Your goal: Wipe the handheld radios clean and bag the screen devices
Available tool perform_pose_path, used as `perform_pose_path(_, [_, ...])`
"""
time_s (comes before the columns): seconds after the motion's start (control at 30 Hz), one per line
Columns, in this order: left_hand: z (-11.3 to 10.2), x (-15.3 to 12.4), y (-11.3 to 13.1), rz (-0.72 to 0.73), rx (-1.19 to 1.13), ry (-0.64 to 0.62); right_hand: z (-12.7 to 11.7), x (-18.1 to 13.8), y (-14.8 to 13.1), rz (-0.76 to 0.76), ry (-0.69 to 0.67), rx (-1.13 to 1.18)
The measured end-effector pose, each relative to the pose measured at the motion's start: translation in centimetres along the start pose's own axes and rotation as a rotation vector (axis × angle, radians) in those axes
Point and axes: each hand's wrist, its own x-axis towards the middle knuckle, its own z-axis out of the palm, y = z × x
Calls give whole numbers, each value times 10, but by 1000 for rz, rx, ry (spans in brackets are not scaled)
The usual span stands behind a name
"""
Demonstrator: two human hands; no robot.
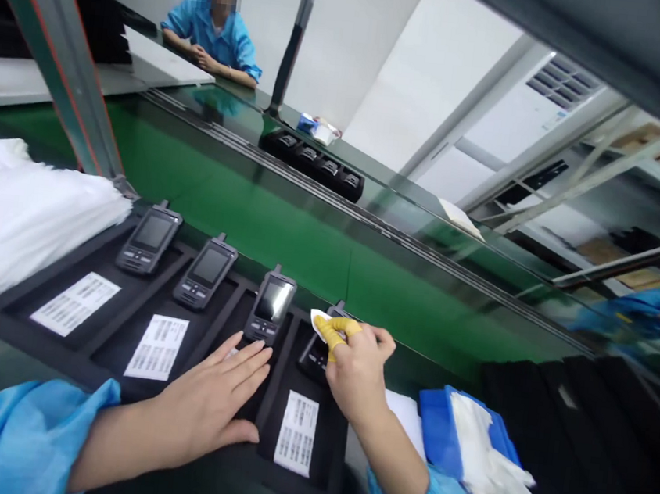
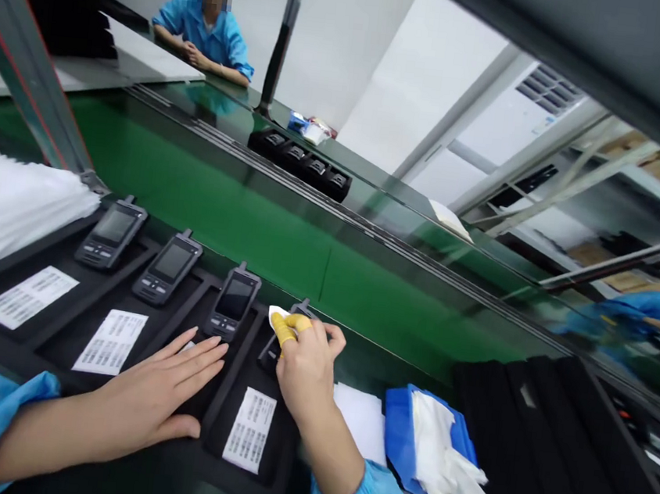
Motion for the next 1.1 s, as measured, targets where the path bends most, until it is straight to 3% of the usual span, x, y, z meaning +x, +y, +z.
perform_pose_path(0.17, [7, -10, -12, -31, 2, -41, 32, 44, -21, -115, -29, -26])
perform_pose_path(0.3, [16, -11, -12, -52, 15, 13, 53, 64, -23, -188, -39, -63])
perform_pose_path(0.43, [20, -13, -12, -75, 12, 41, 56, 50, -23, -213, -36, -62])
perform_pose_path(0.6, [26, -14, -12, -98, 5, 31, 44, 17, -43, -249, -111, 37])
perform_pose_path(0.7, [27, -13, -12, -91, 20, 34, 44, 25, -46, -254, -109, 12])
perform_pose_path(0.87, [22, -12, -12, -86, 38, 18, 57, 57, -38, -122, -20, -95])
perform_pose_path(1.1, [19, -12, -11, -93, 1, -37, 47, 30, -57, -295, -90, 40])
